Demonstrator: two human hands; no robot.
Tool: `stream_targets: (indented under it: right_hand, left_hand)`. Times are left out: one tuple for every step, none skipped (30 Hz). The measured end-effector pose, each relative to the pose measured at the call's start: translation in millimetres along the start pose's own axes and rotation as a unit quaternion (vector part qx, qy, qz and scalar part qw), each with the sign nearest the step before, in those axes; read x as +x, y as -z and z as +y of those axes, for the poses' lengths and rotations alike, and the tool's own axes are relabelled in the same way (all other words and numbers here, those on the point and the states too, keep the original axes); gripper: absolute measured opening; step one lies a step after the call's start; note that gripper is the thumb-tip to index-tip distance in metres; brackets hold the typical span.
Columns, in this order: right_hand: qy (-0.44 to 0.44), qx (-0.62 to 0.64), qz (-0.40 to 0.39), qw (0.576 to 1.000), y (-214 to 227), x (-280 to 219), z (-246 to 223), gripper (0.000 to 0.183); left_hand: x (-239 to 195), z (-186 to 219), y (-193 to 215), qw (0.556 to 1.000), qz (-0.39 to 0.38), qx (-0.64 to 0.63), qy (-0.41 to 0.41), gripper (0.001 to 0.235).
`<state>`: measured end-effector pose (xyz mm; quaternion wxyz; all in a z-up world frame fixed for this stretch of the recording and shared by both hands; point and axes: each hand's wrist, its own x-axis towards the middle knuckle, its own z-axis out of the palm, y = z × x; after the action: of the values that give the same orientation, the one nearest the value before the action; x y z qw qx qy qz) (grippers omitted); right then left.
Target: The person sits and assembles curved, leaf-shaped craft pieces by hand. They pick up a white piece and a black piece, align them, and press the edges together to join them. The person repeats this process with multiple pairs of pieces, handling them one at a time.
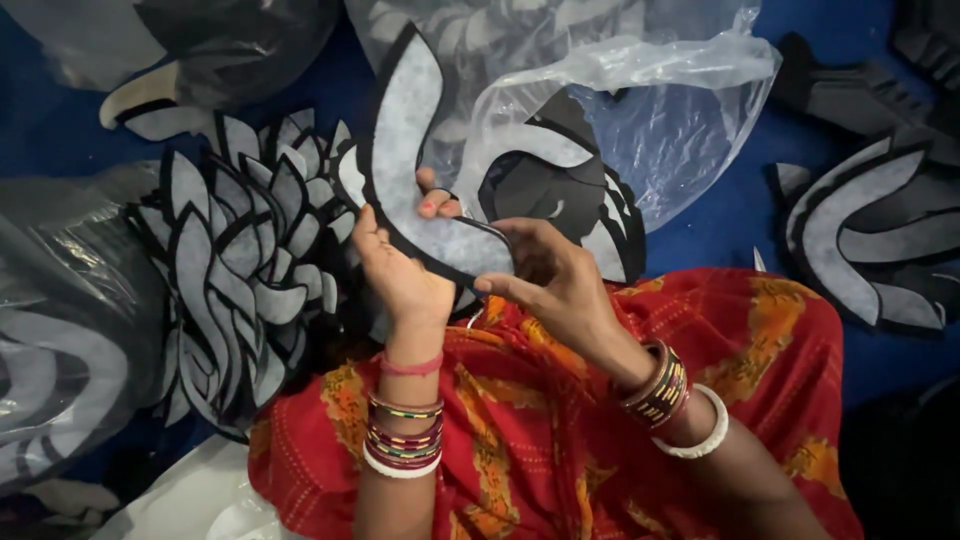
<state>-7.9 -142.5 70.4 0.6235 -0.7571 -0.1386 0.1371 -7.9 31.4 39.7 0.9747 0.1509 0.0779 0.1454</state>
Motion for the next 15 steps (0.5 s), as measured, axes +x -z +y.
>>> stream_targets:
  right_hand:
    - [-0.023,0.041,-0.003,0.999,-2,-1,1,0.053]
    - [-0.024,0.042,-0.003,0.999,-3,-3,4,0.053]
    - [-0.030,0.091,-0.007,0.995,-4,-4,8,0.048]
    - [-0.037,0.141,-0.011,0.989,-5,-5,11,0.043]
    - [-0.038,0.141,-0.011,0.989,-6,-6,13,0.043]
    - [-0.047,0.164,-0.010,0.985,-6,-6,15,0.035]
    - [-0.057,0.187,-0.010,0.981,-5,-7,17,0.028]
    - [-0.057,0.187,-0.009,0.981,-5,-7,18,0.028]
    - [-0.060,0.173,0.003,0.983,-6,-7,18,0.023]
    - [-0.064,0.158,0.013,0.985,-6,-7,19,0.018]
    - [-0.064,0.159,0.013,0.985,-6,-7,20,0.018]
    - [-0.068,0.153,0.020,0.986,-6,-7,21,0.017]
    - [-0.072,0.148,0.027,0.986,-6,-7,22,0.016]
    - [-0.070,0.148,0.026,0.986,-6,-6,21,0.016]
    - [-0.080,0.147,0.028,0.985,-5,-5,19,0.016]
  left_hand:
    - [0,2,-1,1.000,0.000,-0.018,0.007,0.048]
    - [0,3,0,1.000,0.000,-0.017,0.008,0.048]
    - [0,4,1,1.000,-0.004,-0.013,0.007,0.046]
    - [0,6,2,1.000,-0.008,-0.009,0.007,0.045]
    - [-1,7,2,1.000,-0.008,-0.009,0.007,0.045]
    - [-2,8,2,1.000,-0.012,-0.020,0.002,0.044]
    - [-3,9,2,0.999,-0.016,-0.032,-0.003,0.044]
    - [-2,7,2,0.999,-0.016,-0.032,-0.002,0.044]
    - [-2,6,3,1.000,-0.013,-0.017,-0.002,0.045]
    - [-2,5,4,1.000,-0.010,-0.003,-0.003,0.047]
    - [-3,5,0,1.000,-0.010,-0.003,-0.004,0.047]
    - [-3,4,-3,1.000,-0.006,0.015,-0.009,0.046]
    - [-4,4,-6,0.999,-0.002,0.032,-0.015,0.045]
    - [-4,4,-5,0.999,-0.004,0.032,-0.016,0.045]
    - [-3,3,-5,0.999,-0.011,0.031,-0.014,0.045]
